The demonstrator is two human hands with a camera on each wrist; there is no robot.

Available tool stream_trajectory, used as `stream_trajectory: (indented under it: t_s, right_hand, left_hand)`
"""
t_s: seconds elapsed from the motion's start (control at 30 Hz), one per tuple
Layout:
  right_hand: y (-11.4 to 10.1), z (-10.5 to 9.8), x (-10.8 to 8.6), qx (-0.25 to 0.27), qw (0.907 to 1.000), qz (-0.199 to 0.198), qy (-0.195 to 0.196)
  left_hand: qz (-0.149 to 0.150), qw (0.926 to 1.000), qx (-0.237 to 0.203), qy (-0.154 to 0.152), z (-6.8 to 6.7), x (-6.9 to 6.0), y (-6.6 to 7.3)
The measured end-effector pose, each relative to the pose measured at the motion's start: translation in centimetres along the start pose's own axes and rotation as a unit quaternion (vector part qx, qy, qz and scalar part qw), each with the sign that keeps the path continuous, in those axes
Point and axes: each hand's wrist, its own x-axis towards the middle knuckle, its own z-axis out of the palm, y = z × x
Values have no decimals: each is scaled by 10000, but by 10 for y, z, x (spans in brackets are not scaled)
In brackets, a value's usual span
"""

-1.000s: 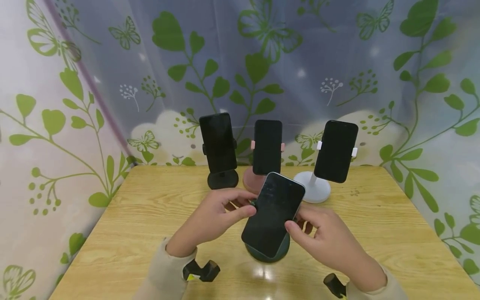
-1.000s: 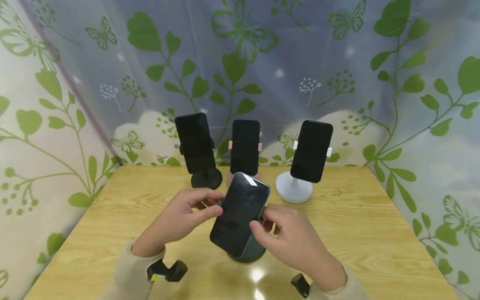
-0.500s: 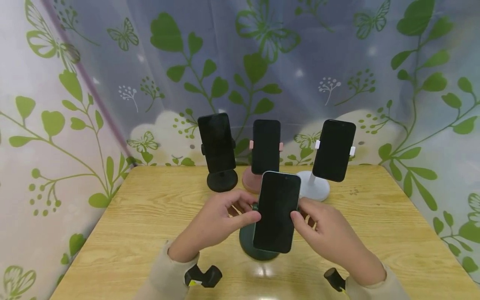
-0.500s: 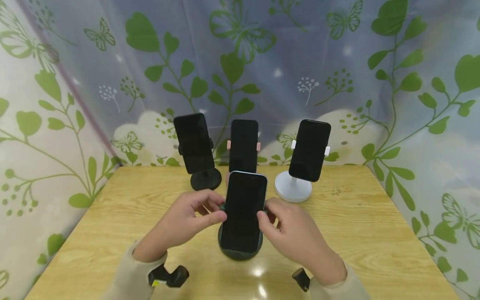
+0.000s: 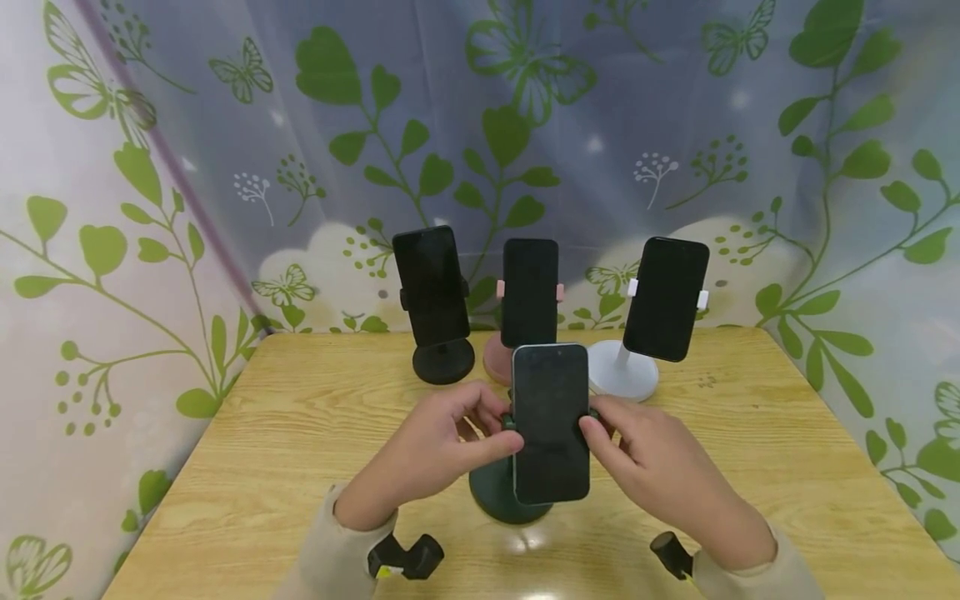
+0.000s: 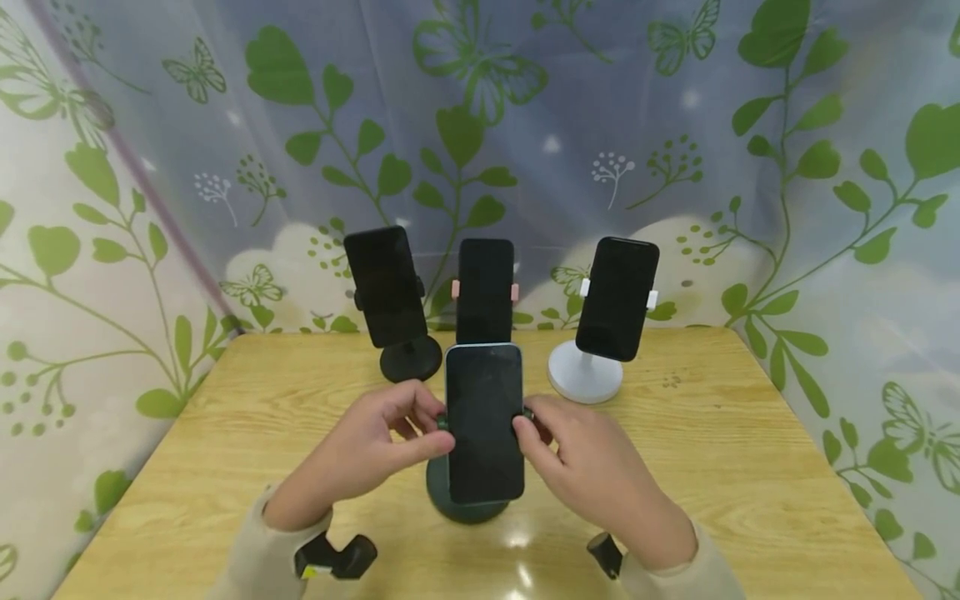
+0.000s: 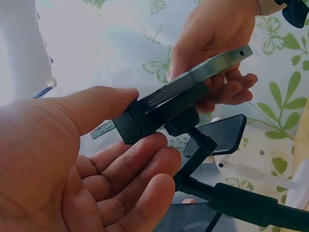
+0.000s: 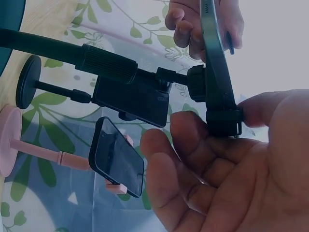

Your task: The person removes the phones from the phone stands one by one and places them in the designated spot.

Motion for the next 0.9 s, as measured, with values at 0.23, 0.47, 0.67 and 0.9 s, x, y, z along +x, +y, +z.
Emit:
stream_trajectory:
  t_s: [0.23,0.47,0.67,0.9]
  right_hand:
    - [-6,-3,-3,83,9994,154,-291]
    - [-10,-3,-5,-189,9997,-49,-120]
    - [-10,-3,-6,-249,9995,89,-178]
    - [-10,-3,-5,-179,9992,229,-274]
  left_hand:
    - [97,9999,-11,126,0,2,-1]
    - [292,9980,513,237,5,0,-2]
    - [327,9972,613,288,5,0,-4]
    - [269,9981,478,270,4,0,-4]
